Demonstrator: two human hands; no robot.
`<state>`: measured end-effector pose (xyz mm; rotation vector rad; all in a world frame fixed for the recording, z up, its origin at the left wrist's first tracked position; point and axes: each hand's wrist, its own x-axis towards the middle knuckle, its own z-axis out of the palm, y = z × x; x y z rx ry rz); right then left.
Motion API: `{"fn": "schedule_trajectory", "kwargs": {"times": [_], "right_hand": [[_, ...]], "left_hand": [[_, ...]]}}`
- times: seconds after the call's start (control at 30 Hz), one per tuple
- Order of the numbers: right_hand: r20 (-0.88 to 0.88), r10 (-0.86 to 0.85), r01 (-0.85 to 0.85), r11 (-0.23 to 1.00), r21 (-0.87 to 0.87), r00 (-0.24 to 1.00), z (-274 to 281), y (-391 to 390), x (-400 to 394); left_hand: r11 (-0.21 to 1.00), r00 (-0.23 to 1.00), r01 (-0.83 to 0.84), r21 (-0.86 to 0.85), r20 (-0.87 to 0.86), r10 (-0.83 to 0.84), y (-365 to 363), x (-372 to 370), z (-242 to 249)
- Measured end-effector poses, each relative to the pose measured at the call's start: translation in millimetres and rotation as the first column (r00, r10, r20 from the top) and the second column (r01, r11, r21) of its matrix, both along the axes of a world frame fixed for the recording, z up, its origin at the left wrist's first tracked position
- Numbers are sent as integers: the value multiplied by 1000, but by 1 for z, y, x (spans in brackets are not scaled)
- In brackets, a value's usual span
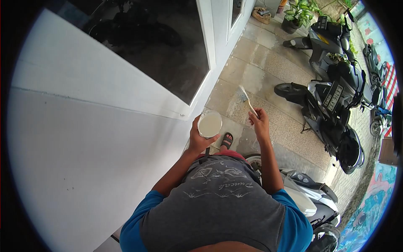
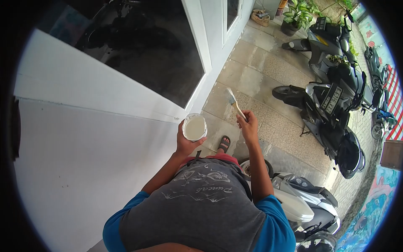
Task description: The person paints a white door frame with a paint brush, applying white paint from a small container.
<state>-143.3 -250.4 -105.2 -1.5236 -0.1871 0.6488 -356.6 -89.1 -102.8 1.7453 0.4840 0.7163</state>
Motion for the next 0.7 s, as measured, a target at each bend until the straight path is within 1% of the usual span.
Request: {"fn": "schedule_trajectory", "kwargs": {"times": [0.03, 0.2, 0.27, 0.37, 0.43, 0.47, 0.53, 0.63, 0.7], "right_hand": [[6, 4, -4, 1000, 8, 1000, 2, -3, 9], [47, -11, 7, 997, 80, 999, 13, -24, 50], [66, -1, -4, 996, 86, 998, 20, -29, 62], [93, -45, 38, 997, 74, 995, 29, -32, 76], [141, -115, 101, 990, 102, 983, 33, -33, 85], [145, -120, 106, 989, 103, 982, 36, -33, 90], [131, -163, 140, 976, 167, 978, 42, -32, 98], [144, -217, 191, 966, 175, 966, 51, -31, 112], [154, -229, 200, 962, 184, 961, 60, -26, 124]], "left_hand": [[999, 1000, -3, 36, -4, 4, -2, 9, 1], [999, 1000, -7, 53, -8, 7, -12, 49, 6], [998, 1000, 0, 65, -8, 0, -11, 62, 12], [996, 999, 22, 86, -35, -19, -8, 80, 21], [998, 999, 37, 56, -41, -34, -6, 93, 26], [998, 999, 42, 56, -37, -40, -5, 101, 28], [996, 996, 90, -16, -7, -90, -2, 116, 31], [989, 989, 143, -43, -13, -144, 4, 140, 31], [982, 983, 183, -37, -3, -183, 11, 160, 20]]}}
